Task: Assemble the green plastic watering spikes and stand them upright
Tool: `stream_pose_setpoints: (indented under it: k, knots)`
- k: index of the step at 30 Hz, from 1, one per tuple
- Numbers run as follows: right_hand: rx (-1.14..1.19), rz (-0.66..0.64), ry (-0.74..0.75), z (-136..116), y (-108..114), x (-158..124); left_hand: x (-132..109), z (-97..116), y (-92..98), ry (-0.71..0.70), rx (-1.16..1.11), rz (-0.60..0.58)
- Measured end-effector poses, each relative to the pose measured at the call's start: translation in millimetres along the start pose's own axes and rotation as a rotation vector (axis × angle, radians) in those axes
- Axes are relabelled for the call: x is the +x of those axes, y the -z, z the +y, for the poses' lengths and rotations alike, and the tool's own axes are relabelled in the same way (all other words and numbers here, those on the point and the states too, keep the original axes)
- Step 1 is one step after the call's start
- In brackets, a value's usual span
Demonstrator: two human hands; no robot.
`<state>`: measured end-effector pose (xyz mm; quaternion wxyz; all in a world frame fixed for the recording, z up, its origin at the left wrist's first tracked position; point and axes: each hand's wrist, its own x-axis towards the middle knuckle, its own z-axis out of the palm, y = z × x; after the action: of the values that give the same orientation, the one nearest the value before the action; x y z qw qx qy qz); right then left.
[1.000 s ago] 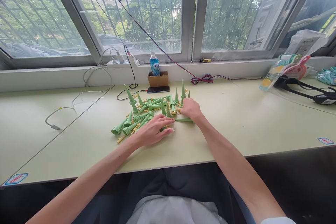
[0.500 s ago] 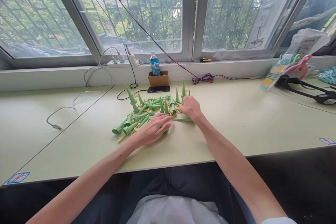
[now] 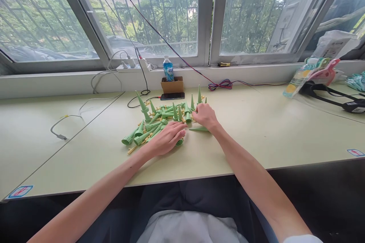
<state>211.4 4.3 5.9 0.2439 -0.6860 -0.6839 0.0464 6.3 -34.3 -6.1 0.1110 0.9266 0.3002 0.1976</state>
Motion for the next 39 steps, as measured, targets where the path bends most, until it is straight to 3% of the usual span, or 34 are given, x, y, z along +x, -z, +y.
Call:
stream_pose_setpoints:
  k: [12,21,26,31,33,36,39]
  knots:
    - [-0.01,-0.011,0.024,-2.9,2.1,-3.5,0.8,4.5,4.3,-0.015,-0.046,0.012]
    - [0.033,0.116,0.027,-6.0,3.4,-5.8,0.4,4.6,4.4,-0.028,-0.076,0.087]
    - [0.155,0.276,0.122,-8.7,2.7,-7.8,-1.1,2.2,5.5,-0.051,-0.054,0.177]
    - [0.31,0.287,0.258,-18.5,0.9,-15.2,-2.3,-6.0,16.9,-0.055,0.026,0.255]
    - [0.357,0.29,0.302,-23.2,-1.0,-18.7,1.2,-9.0,25.4,0.003,0.021,0.238]
    - [0.403,0.296,0.326,-28.9,-4.2,-23.2,12.1,-10.3,37.0,0.059,-0.016,0.083]
    - [0.435,0.284,0.335,-32.1,-6.3,-26.3,25.5,-9.0,38.9,0.036,0.001,0.095]
